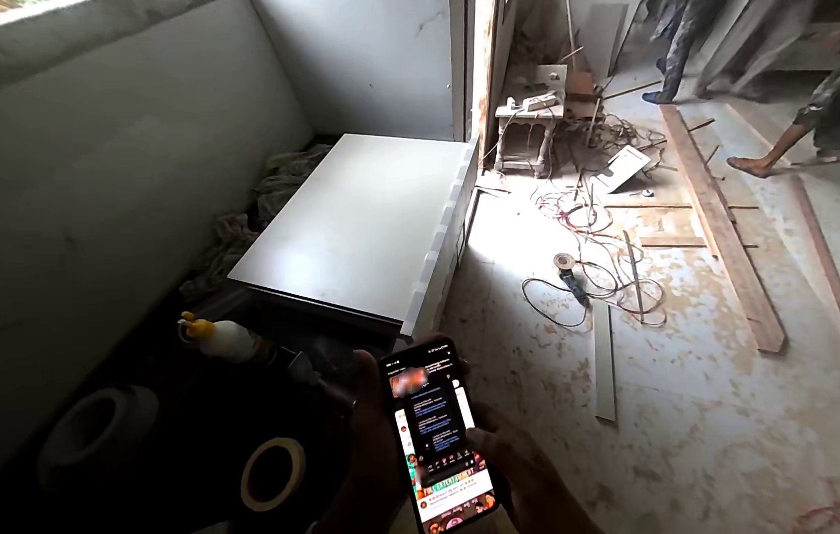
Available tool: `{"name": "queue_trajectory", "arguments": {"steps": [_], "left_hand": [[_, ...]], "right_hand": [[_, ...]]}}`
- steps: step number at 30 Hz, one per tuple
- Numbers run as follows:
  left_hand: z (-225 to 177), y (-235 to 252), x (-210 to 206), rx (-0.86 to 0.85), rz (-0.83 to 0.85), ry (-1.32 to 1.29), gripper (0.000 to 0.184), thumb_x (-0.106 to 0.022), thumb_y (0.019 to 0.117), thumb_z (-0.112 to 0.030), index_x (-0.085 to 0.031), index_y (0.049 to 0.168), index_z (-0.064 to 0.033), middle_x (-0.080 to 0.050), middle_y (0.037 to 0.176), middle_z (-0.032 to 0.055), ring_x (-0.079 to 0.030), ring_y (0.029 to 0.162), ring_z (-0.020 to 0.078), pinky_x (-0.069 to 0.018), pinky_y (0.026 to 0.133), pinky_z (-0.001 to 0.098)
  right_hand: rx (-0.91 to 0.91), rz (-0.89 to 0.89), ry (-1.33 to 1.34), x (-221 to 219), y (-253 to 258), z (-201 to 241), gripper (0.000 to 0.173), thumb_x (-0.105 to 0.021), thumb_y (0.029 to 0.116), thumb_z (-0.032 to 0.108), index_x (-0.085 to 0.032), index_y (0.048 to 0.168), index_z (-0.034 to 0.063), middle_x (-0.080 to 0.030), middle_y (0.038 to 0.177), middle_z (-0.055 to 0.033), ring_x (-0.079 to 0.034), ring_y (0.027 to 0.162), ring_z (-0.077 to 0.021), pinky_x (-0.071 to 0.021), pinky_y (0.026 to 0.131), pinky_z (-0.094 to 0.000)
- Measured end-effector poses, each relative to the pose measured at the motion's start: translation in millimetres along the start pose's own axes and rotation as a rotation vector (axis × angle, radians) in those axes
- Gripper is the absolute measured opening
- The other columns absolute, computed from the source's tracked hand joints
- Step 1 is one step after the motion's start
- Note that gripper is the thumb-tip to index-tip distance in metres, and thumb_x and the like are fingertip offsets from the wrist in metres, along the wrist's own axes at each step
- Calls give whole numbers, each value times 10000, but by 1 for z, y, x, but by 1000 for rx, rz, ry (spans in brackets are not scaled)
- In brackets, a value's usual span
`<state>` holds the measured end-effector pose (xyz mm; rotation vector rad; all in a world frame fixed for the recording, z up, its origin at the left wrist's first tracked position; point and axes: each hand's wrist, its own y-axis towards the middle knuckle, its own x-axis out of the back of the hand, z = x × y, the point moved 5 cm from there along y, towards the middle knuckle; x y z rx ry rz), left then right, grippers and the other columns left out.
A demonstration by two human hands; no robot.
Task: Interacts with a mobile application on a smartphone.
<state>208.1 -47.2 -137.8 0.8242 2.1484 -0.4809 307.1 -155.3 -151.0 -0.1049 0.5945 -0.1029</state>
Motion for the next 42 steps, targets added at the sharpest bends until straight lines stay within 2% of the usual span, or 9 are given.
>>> {"name": "queue_trajectory", "arguments": {"steps": [7, 13, 17, 20, 22, 30, 34, 38, 42], "left_hand": [[0, 1, 0, 23, 0, 14, 789, -411, 939, -758, -707, 1239, -91, -723, 1130, 186, -728, 1017, 245, -612, 889, 406], [3, 2, 0, 48, 12, 47, 793, -423, 926, -768, -708, 1248, -102, -721, 1132, 179, -724, 1022, 242, -611, 885, 407], [5, 3, -3, 65, 2, 93, 788, -414, 922, -774, -716, 1230, -115, -731, 1112, 155, -729, 992, 216, -617, 866, 380], [9, 4, -3, 83, 40, 37, 774, -418, 941, -748, -709, 1246, -99, -721, 1137, 176, -721, 1032, 234, -606, 907, 393], [9, 5, 1, 66, 18, 60, 777, -393, 951, -745, -706, 1251, -101, -724, 1137, 171, -721, 1041, 227, -606, 912, 391], [7, 9, 3, 98, 3, 18, 808, -344, 962, -752, -701, 1255, -89, -724, 1131, 184, -728, 1025, 236, -613, 892, 390], [7, 10, 6, 100, -21, 44, 802, -360, 959, -751, -702, 1252, -88, -723, 1129, 186, -728, 1021, 245, -612, 892, 402], [5, 13, 13, 112, -15, 65, 816, -411, 933, -771, -697, 1253, -76, -721, 1134, 202, -728, 1025, 269, -611, 897, 426], [5, 15, 12, 116, 4, 12, 812, -413, 936, -766, -695, 1250, -72, -717, 1129, 205, -726, 1017, 271, -613, 887, 427]], "right_hand": [[15, 10, -33, 0, 2, 1, 481, -653, 959, 59, -463, 1385, -54, -717, 1167, -102, -716, 1047, -180, -607, 927, -373], [-14, -34, -66, 1, 5, 2, 519, -680, 920, 35, -459, 1381, -55, -725, 1145, -104, -728, 1018, -181, -619, 900, -363], [-44, -158, -63, 3, 8, 2, 350, -622, 1008, 190, -567, 1280, -22, -730, 1075, -68, -721, 977, -137, -611, 892, -330], [-15, -161, -19, 5, 10, 3, 420, -449, 1097, 346, -594, 1294, 5, -724, 1134, -61, -704, 1045, -127, -591, 945, -326], [-14, -135, 15, 5, 9, 2, 477, -408, 1103, 398, -566, 1354, 24, -721, 1185, -63, -702, 1085, -134, -588, 969, -339], [-69, -65, 34, 10, 9, -3, 516, -422, 1089, 461, -574, 1359, 48, -715, 1184, -84, -705, 1074, -166, -597, 941, -370], [-122, -11, 67, 11, 5, -3, 482, -563, 1051, 320, -465, 1421, 27, -695, 1221, -83, -699, 1087, -176, -597, 936, -374], [-84, 325, 18, 11, -1, -2, 930, -710, 852, -80, -156, 1591, 36, -558, 1440, -131, -617, 1261, -247, -543, 1058, -441], [-55, 362, -4, 12, -2, -5, 952, -680, 839, -141, -138, 1599, 45, -533, 1463, -157, -606, 1279, -277, -540, 1062, -467]]}}
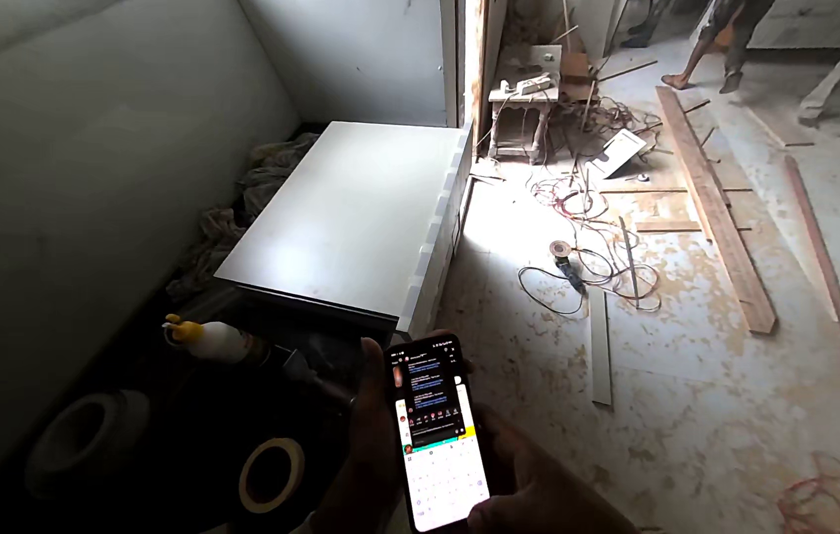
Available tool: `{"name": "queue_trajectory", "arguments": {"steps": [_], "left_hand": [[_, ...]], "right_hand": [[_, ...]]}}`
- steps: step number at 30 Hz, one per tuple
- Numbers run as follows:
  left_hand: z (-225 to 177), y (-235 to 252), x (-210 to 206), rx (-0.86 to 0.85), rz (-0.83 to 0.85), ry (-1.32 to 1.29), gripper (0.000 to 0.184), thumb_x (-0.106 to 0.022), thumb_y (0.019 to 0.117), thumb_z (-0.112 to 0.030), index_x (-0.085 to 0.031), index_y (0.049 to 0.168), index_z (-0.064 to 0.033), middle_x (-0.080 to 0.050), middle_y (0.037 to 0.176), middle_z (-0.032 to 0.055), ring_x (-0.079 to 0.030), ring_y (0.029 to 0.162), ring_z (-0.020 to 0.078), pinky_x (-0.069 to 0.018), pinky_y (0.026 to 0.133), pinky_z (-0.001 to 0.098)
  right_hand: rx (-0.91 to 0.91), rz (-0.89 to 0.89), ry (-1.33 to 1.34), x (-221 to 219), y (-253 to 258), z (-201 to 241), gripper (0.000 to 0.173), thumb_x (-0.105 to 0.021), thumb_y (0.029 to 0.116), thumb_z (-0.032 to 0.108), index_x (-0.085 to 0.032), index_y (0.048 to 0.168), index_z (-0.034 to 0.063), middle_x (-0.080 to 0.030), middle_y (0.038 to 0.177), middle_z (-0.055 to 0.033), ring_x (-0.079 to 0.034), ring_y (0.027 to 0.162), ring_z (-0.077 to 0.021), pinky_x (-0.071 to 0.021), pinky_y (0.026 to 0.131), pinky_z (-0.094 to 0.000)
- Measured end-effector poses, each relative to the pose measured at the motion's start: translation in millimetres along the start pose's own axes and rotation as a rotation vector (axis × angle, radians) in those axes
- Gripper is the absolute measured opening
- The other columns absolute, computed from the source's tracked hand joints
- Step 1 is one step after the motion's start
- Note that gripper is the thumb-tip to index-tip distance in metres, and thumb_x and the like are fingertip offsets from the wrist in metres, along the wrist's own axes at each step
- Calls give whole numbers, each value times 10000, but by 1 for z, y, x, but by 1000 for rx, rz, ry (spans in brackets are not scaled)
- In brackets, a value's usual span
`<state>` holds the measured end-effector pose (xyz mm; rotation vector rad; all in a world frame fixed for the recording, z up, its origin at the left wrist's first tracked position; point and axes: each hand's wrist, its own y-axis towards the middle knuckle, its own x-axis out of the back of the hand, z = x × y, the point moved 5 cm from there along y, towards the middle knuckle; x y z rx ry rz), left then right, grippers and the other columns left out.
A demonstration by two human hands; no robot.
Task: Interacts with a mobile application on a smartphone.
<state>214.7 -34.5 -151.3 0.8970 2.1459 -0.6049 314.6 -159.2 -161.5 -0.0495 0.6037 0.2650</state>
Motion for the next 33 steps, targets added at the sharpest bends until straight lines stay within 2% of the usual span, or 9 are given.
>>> {"name": "queue_trajectory", "arguments": {"steps": [9, 14, 20, 22, 23, 24, 26, 28, 33], "left_hand": [[-2, 0, -4, -11, 2, 27, 820, -390, 944, -762, -695, 1265, -71, -722, 1133, 201, -729, 1021, 257, -615, 888, 407], [-1, -1, -4, 15, 17, -9, 787, -434, 932, -758, -710, 1246, -91, -725, 1132, 198, -731, 1022, 264, -614, 893, 426], [-2, -3, -7, -3, 19, 2, 790, -394, 947, -752, -715, 1238, -92, -724, 1123, 202, -733, 1012, 270, -618, 880, 430], [-4, -4, -9, -22, 0, 16, 774, -390, 952, -745, -728, 1220, -103, -736, 1111, 188, -739, 1008, 255, -622, 877, 418], [-4, -5, -8, -36, -16, 34, 776, -376, 961, -742, -724, 1220, -100, -735, 1107, 184, -737, 1004, 248, -621, 877, 410], [-4, -5, -8, -50, -37, 55, 772, -373, 963, -742, -728, 1209, -103, -741, 1095, 170, -739, 994, 232, -624, 870, 398], [-4, -7, -9, -53, -57, 95, 779, -370, 957, -751, -732, 1203, -107, -746, 1074, 157, -742, 972, 215, -628, 854, 383], [-3, -8, -10, -49, -91, 134, 802, -335, 960, -759, -731, 1197, -103, -747, 1060, 160, -743, 959, 218, -630, 845, 385], [0, -11, -10, -62, -111, 150, 769, -352, 968, -742, -727, 1201, -112, -749, 1058, 140, -742, 962, 189, -627, 854, 371]], "right_hand": [[13, 10, 15, -1, 0, 3, 950, -711, 839, -116, -156, 1593, 45, -547, 1443, -160, -613, 1266, -277, -549, 1047, -463], [25, -2, 23, -2, 0, 2, 931, -709, 838, -106, -171, 1585, 36, -548, 1438, -149, -606, 1272, -262, -539, 1058, -452], [20, 3, 38, -4, 0, 1, 899, -690, 851, -119, -180, 1576, 28, -544, 1435, -161, -607, 1267, -270, -535, 1058, -459], [13, -137, -45, -2, -1, 3, 814, -717, 893, -8, -247, 1558, 10, -590, 1393, -134, -645, 1212, -231, -569, 1011, -415], [16, -278, -110, 1, -2, 6, 737, -734, 913, 91, -333, 1523, -6, -632, 1342, -115, -673, 1158, -206, -595, 964, -388], [33, -423, -168, 4, -1, 11, 654, -740, 927, 188, -428, 1464, -16, -661, 1286, -101, -691, 1107, -190, -613, 917, -369], [92, -634, -211, 11, 2, 21, 513, -719, 953, 264, -532, 1332, -28, -691, 1191, -125, -714, 1017, -224, -637, 838, -389], [112, -723, -221, 16, 6, 31, 454, -708, 962, 272, -541, 1266, -20, -715, 1090, -146, -732, 950, -264, -647, 813, -419], [38, -784, -306, 20, 16, 34, 535, -751, 920, 369, -544, 1282, 34, -725, 950, -113, -736, 828, -237, -650, 736, -391]]}}
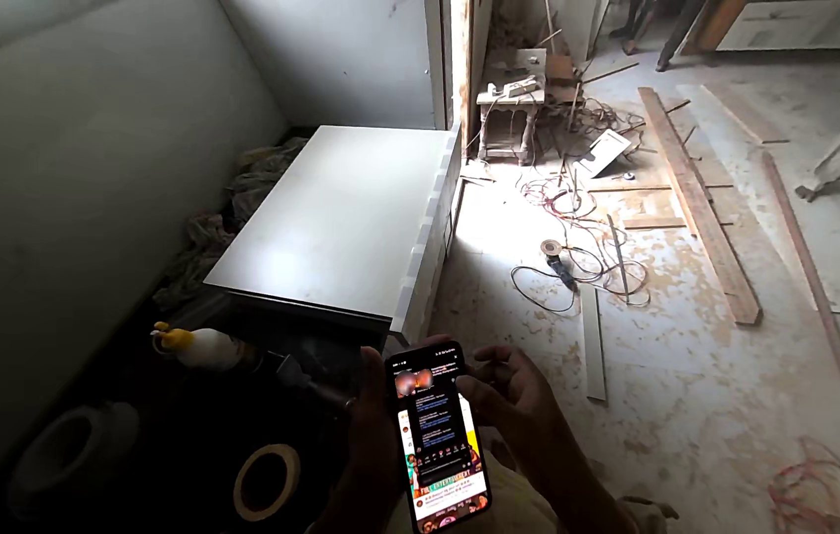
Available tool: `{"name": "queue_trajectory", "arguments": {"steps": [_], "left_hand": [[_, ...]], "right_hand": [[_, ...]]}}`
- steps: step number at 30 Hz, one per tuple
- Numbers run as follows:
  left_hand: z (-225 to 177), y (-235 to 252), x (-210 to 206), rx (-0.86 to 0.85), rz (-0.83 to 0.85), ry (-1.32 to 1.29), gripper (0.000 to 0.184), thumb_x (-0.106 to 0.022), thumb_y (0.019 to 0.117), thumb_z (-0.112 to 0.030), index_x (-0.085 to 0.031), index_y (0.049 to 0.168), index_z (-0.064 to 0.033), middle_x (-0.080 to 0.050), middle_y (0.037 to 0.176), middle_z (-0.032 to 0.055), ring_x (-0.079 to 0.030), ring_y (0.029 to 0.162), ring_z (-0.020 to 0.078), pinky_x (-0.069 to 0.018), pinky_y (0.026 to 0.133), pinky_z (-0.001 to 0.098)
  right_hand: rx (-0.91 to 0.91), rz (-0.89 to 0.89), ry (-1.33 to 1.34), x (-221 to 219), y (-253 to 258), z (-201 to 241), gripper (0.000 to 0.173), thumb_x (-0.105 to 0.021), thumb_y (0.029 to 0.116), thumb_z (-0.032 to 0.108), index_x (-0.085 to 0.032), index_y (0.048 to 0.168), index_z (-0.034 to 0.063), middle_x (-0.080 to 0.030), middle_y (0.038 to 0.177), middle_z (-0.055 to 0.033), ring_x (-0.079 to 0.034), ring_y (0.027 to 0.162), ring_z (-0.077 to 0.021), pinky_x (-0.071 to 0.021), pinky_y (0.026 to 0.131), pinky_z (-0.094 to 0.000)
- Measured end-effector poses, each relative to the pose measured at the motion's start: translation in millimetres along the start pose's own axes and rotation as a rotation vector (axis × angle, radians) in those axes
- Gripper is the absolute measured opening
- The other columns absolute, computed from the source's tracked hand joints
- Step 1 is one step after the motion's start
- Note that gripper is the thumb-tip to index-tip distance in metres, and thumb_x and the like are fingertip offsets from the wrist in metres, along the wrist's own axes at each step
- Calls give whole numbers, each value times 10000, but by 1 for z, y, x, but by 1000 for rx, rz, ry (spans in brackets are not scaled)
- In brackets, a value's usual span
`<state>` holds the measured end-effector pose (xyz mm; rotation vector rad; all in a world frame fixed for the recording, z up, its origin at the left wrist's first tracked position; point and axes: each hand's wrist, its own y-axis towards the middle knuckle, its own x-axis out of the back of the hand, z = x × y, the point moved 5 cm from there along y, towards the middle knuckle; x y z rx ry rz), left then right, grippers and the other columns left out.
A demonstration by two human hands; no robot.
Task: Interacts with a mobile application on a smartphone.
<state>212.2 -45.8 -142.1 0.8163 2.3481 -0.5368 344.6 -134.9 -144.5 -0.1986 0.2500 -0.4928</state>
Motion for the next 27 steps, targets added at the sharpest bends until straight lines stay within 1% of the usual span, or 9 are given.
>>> {"name": "queue_trajectory", "arguments": {"steps": [4, 6, 10, 13, 17, 21, 25, 27], "left_hand": [[1, -1, -2, -3, 81, -46, 762, -389, 961, -734, -714, 1240, -103, -738, 1095, 147, -733, 996, 192, -615, 890, 373], [2, -1, -1, 5, 102, -62, 764, -397, 956, -739, -710, 1252, -107, -735, 1097, 143, -731, 990, 185, -615, 886, 368], [2, -2, -1, 7, 81, -61, 769, -380, 959, -741, -712, 1242, -108, -740, 1080, 144, -736, 980, 187, -620, 873, 369], [2, -1, -1, 1, 75, -37, 778, -363, 963, -742, -708, 1247, -105, -739, 1083, 147, -736, 980, 186, -621, 871, 367], [3, -1, -5, 18, 104, -77, 772, -394, 958, -736, -704, 1252, -94, -736, 1081, 154, -737, 976, 196, -621, 871, 369], [4, 0, -4, 19, 106, -74, 766, -401, 959, -732, -698, 1255, -91, -732, 1090, 160, -734, 989, 201, -618, 882, 379], [3, 1, -6, 16, 91, -51, 754, -404, 956, -733, -711, 1240, -106, -739, 1071, 146, -736, 969, 188, -621, 870, 371], [3, 1, -6, 17, 125, -74, 744, -409, 963, -721, -706, 1253, -104, -737, 1088, 145, -734, 986, 187, -617, 883, 371]], "right_hand": [[-25, -12, -29, -3, 2, -2, 539, -737, 922, 405, -553, 1286, 52, -720, 939, -100, -732, 823, -224, -647, 724, -380], [-35, -10, -37, -3, 3, -2, 531, -720, 931, 418, -556, 1286, 58, -721, 928, -98, -731, 813, -222, -644, 718, -379], [-49, 3, -16, -3, 3, -2, 536, -700, 942, 426, -546, 1295, 54, -724, 919, -112, -735, 804, -235, -645, 720, -388], [-50, -6, -15, -3, 3, -2, 539, -722, 932, 413, -546, 1294, 55, -728, 934, -114, -740, 817, -236, -650, 731, -389], [-60, -15, -25, -3, 3, -3, 557, -755, 914, 404, -541, 1301, 66, -735, 949, -106, -743, 836, -235, -650, 743, -387], [-47, -14, -26, -2, 3, -3, 571, -759, 907, 409, -539, 1302, 61, -730, 937, -107, -739, 824, -229, -647, 732, -383], [-43, -24, -33, -1, 4, -3, 587, -762, 903, 399, -528, 1315, 52, -732, 953, -101, -739, 835, -224, -648, 736, -378], [-45, -23, -27, -1, 4, -3, 582, -764, 905, 395, -529, 1314, 54, -734, 957, -105, -742, 838, -230, -651, 741, -385]]}}
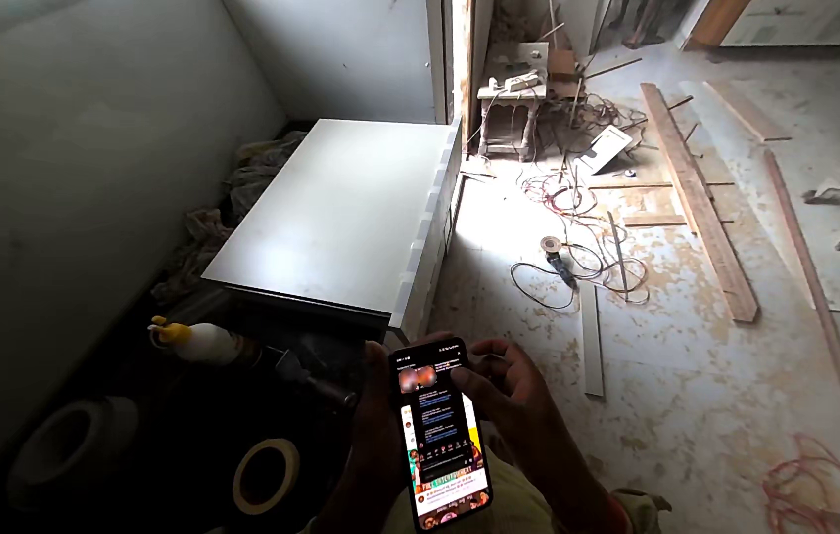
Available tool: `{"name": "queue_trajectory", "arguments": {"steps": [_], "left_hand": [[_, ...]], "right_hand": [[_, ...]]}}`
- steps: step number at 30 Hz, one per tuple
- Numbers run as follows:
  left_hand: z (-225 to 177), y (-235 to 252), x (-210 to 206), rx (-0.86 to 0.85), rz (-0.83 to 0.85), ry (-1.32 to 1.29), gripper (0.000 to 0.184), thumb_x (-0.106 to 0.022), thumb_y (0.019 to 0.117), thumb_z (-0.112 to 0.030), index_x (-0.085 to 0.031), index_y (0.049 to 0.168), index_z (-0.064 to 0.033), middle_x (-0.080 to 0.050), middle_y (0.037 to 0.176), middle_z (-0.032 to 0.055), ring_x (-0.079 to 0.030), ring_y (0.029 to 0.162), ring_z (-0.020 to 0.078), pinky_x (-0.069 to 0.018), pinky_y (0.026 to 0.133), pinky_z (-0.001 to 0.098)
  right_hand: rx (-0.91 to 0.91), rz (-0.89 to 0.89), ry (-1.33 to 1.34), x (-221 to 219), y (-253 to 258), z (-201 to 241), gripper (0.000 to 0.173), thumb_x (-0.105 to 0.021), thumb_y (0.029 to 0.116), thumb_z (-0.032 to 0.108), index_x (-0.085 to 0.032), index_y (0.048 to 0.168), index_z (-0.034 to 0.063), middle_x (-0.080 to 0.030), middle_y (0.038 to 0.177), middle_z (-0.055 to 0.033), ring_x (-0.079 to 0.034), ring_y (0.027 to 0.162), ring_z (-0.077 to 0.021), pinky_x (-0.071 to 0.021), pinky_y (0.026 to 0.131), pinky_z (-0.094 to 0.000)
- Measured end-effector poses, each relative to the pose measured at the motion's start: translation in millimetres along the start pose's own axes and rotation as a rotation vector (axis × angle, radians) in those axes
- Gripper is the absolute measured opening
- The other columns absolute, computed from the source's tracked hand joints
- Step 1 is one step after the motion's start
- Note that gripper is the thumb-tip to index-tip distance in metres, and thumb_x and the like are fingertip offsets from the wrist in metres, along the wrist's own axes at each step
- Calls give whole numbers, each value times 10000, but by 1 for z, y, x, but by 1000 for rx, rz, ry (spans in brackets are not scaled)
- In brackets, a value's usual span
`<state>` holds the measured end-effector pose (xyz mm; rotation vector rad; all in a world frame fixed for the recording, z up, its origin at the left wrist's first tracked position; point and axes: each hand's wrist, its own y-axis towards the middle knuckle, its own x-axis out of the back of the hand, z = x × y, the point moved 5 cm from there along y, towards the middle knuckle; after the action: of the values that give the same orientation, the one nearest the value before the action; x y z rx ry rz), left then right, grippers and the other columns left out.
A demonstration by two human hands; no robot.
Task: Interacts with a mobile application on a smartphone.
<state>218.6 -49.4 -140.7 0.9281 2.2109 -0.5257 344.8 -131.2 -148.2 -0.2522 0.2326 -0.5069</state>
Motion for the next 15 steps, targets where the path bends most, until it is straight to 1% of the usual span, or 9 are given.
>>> {"name": "queue_trajectory", "arguments": {"steps": [2, 4, 6, 9, 11, 15], "left_hand": [[0, 0, -1, 0, 19, -17, 729, -415, 967, -710, -708, 1250, -105, -738, 1086, 141, -734, 987, 183, -617, 885, 365], [-1, 0, -1, -2, 17, -27, 723, -414, 970, -706, -709, 1244, -106, -738, 1084, 142, -735, 986, 185, -618, 883, 367], [-1, 1, 0, -4, 0, -24, 727, -407, 968, -712, -713, 1236, -110, -741, 1079, 140, -737, 977, 184, -621, 874, 367], [0, 1, 2, -3, -22, -17, 744, -381, 974, -718, -713, 1234, -106, -740, 1078, 148, -738, 976, 191, -622, 872, 373], [1, 1, 2, 0, -30, -31, 738, -381, 979, -710, -715, 1228, -100, -739, 1077, 151, -738, 977, 193, -621, 873, 372], [0, 0, 4, 5, -29, -49, 728, -407, 968, -713, -718, 1216, -103, -740, 1076, 148, -739, 974, 196, -621, 872, 378]], "right_hand": [[2, 4, -3, 0, 0, 0, 587, -770, 899, 401, -532, 1311, 57, -734, 950, -104, -741, 832, -227, -649, 739, -382], [9, 15, -24, 0, -1, 0, 619, -793, 873, 406, -533, 1320, 67, -729, 949, -85, -731, 823, -206, -639, 736, -365], [15, 31, -47, 0, -3, 0, 667, -826, 843, 384, -519, 1349, 75, -716, 960, -70, -723, 816, -189, -636, 727, -349], [28, 20, -49, -2, -3, -2, 672, -856, 810, 338, -527, 1337, 81, -719, 955, -71, -726, 801, -188, -639, 708, -340], [30, 31, -26, -2, -3, -1, 691, -855, 815, 356, -521, 1348, 71, -721, 972, -80, -728, 817, -193, -640, 720, -342], [9, 64, 9, -3, -4, 1, 710, -812, 852, 424, -501, 1376, 60, -712, 1002, -92, -722, 848, -197, -634, 747, -348]]}}
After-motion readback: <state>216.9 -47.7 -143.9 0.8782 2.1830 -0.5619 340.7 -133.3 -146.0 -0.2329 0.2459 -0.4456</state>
